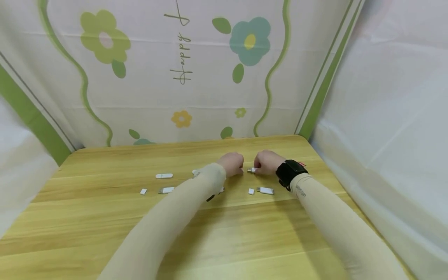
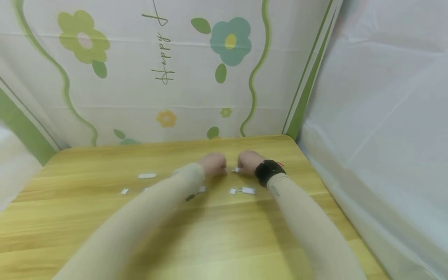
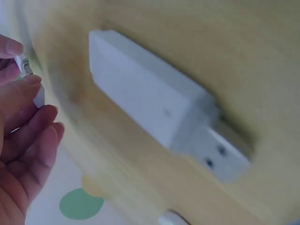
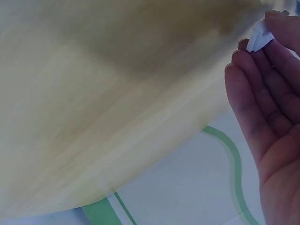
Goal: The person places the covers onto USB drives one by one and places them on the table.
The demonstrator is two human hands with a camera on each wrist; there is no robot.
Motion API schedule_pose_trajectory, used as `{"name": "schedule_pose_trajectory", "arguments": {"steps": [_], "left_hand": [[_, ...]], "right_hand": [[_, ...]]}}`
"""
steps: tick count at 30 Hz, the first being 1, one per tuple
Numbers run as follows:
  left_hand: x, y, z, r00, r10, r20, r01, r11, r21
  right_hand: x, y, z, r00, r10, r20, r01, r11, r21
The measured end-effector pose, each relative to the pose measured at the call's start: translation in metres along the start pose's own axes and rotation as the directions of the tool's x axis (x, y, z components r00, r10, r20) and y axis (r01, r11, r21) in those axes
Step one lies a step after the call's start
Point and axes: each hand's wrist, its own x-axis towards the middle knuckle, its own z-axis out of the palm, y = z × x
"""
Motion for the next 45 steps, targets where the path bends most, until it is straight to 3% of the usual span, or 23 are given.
{"name": "schedule_pose_trajectory", "arguments": {"steps": [5,10,16,20,29,34,41,45], "left_hand": [[-0.014,-0.009,-0.007,0.997,0.062,-0.05,-0.063,0.998,-0.014],[-0.037,-0.013,-0.021,0.991,0.107,-0.083,-0.111,0.993,-0.05],[-0.074,-0.013,-0.037,0.966,0.197,-0.166,-0.208,0.977,-0.053],[-0.1,-0.012,-0.042,0.945,0.241,-0.221,-0.249,0.969,-0.005],[-0.154,0.003,-0.047,0.883,0.287,-0.371,-0.275,0.957,0.086],[-0.178,0.018,-0.048,0.834,0.31,-0.457,-0.283,0.95,0.129],[-0.2,0.038,-0.044,0.743,0.369,-0.558,-0.261,0.928,0.266],[-0.208,0.046,-0.041,0.715,0.373,-0.591,-0.239,0.925,0.295]], "right_hand": [[-0.003,-0.006,-0.009,0.999,-0.026,-0.028,0.026,0.999,0.025],[-0.012,-0.016,-0.018,0.996,-0.069,-0.052,0.071,0.997,0.04],[-0.027,-0.04,-0.028,0.972,-0.201,-0.125,0.205,0.979,0.019],[-0.037,-0.055,-0.03,0.928,-0.305,-0.215,0.301,0.952,-0.053],[-0.063,-0.094,-0.036,0.794,-0.464,-0.392,0.43,0.885,-0.178],[-0.079,-0.113,-0.036,0.73,-0.53,-0.432,0.463,0.848,-0.259],[-0.098,-0.133,-0.03,0.656,-0.573,-0.492,0.472,0.82,-0.324],[-0.104,-0.142,-0.026,0.623,-0.586,-0.518,0.483,0.809,-0.334]]}}
